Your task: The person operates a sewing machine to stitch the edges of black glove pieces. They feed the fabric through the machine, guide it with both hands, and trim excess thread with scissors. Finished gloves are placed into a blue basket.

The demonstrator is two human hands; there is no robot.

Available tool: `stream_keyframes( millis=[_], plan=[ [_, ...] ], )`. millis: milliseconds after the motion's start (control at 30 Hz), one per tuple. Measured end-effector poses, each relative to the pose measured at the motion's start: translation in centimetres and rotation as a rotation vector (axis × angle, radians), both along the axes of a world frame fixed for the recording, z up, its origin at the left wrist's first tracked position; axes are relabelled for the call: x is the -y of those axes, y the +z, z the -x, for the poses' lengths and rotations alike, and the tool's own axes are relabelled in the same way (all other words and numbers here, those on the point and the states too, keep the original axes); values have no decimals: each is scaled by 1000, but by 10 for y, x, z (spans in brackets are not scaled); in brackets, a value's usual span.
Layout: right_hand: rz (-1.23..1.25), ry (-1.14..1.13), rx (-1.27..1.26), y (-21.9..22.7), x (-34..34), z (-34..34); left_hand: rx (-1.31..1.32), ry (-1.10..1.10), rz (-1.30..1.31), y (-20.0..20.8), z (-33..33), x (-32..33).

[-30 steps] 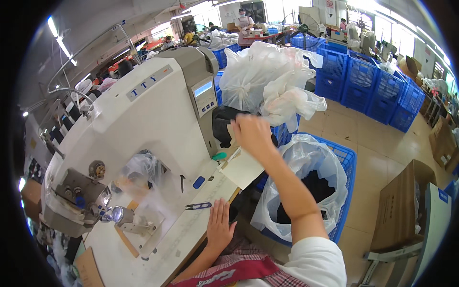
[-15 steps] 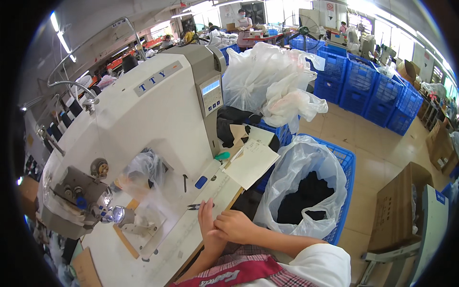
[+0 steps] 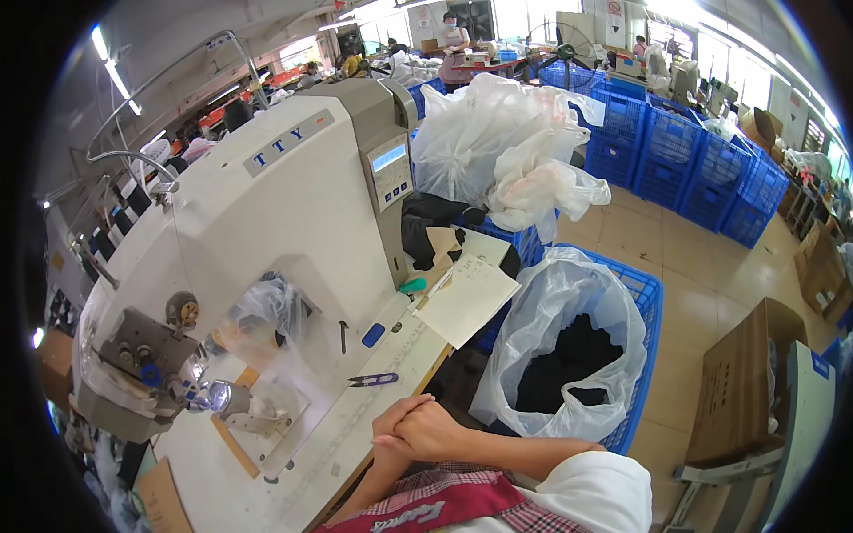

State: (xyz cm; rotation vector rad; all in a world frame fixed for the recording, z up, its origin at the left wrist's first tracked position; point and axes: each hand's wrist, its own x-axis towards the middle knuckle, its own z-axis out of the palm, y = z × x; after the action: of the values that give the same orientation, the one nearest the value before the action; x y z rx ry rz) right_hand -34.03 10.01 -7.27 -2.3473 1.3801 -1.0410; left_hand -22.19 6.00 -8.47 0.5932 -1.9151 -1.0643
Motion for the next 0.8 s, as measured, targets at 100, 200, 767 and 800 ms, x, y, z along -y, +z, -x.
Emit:
stream_keyframes(
  millis=[100,200,767,800],
  plan=[
    [15,-3,-3,-1,0,1,5,0,-10,1,1,-1],
    [2,3,29,-3,0,1,17,4,-34,2,0,-2],
    [-3,-2,26,-7,3,2,9,11,-61,-1,2,-1],
    [-2,-3,19,-8,2,3,3,9,-60,-2,2,-1]
  ],
)
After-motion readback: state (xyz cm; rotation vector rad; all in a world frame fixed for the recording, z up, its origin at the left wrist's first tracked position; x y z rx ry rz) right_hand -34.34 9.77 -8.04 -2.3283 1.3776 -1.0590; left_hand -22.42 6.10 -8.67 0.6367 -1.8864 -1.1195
